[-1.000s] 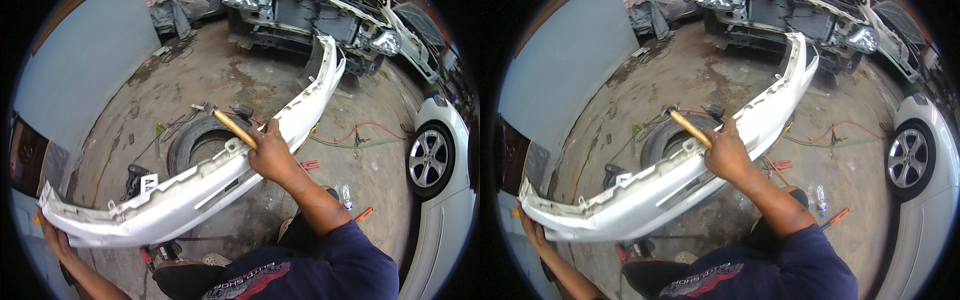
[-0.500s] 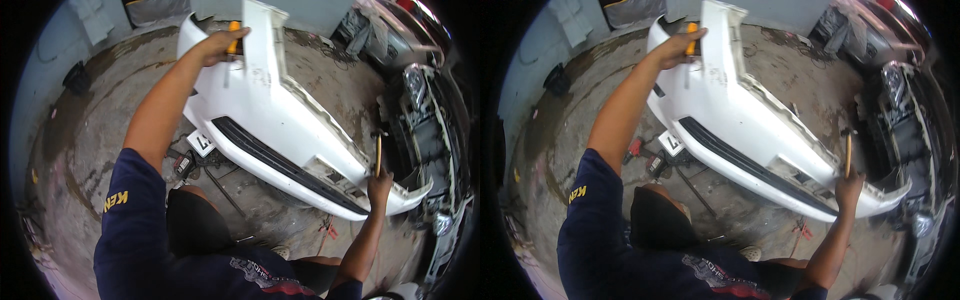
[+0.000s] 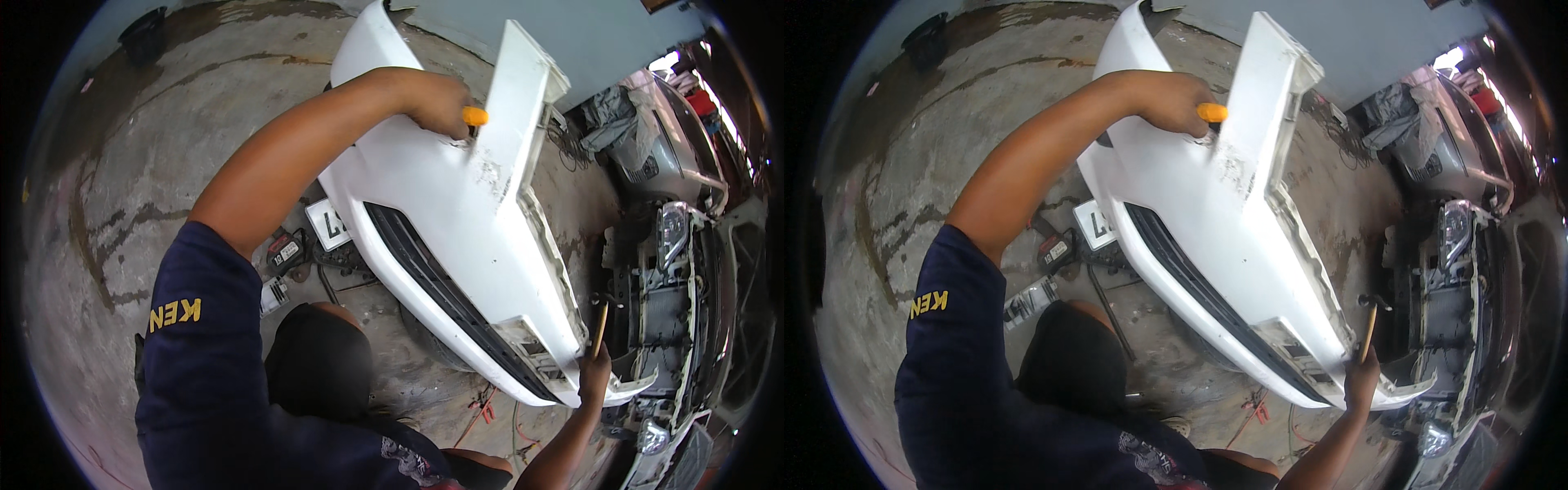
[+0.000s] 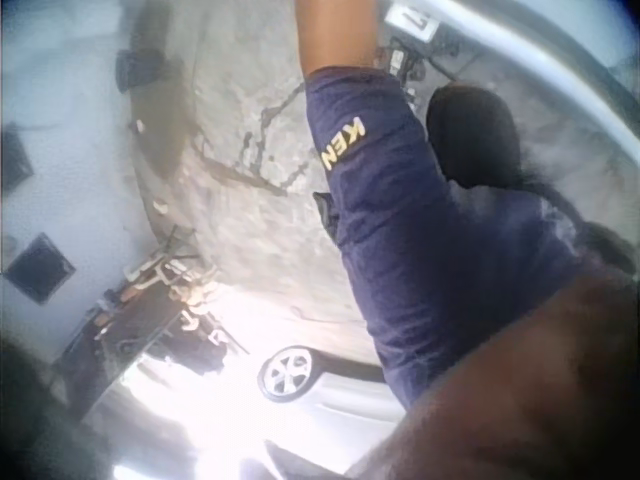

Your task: The person uses a hammer and other tools to repair a detached car bumper. The person hammers at various points on the bumper, manipulates it by hand, and then walks to the open hood of a car to check parts.

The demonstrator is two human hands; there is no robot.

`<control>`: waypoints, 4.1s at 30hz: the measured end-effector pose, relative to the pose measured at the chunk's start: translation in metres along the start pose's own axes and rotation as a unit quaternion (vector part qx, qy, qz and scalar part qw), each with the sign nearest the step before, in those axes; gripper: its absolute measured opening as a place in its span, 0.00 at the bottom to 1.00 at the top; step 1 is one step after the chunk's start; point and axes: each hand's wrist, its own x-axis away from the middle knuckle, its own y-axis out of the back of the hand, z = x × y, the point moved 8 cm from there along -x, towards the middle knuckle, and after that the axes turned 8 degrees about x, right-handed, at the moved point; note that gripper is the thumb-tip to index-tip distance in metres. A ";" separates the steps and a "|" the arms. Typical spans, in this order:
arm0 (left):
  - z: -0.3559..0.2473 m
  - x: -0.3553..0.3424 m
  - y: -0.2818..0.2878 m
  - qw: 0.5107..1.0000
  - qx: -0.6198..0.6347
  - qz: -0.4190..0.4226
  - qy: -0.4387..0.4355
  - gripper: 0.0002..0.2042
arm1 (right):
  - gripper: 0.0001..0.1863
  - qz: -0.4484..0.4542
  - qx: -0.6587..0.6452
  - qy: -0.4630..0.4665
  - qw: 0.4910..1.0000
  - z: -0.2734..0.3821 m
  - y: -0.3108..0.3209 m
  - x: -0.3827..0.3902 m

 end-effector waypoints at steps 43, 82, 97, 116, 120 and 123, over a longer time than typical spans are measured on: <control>0.076 0.239 0.009 0.974 0.152 -0.071 0.152 0.14 | 0.11 -0.071 0.004 -0.005 0.997 0.096 0.053 0.081; -0.119 0.107 -0.103 0.910 0.314 0.023 0.272 0.23 | 0.23 -0.103 0.049 0.160 0.980 0.139 -0.057 -0.166; -0.253 0.004 -0.104 0.933 0.263 0.141 0.202 0.20 | 0.31 0.036 -0.598 -0.090 0.795 0.067 -0.147 -0.004; -0.225 0.033 -0.144 0.975 0.185 0.107 0.065 0.37 | 0.18 -0.007 -0.665 0.075 0.743 0.120 -0.056 0.028; -0.214 0.042 -0.152 0.936 0.304 0.141 0.103 0.33 | 0.26 -0.105 -0.493 0.093 0.859 0.147 -0.029 0.022; -0.201 0.045 -0.155 0.924 0.345 0.115 0.121 0.28 | 0.29 -0.110 -0.472 0.066 0.872 0.165 -0.024 0.015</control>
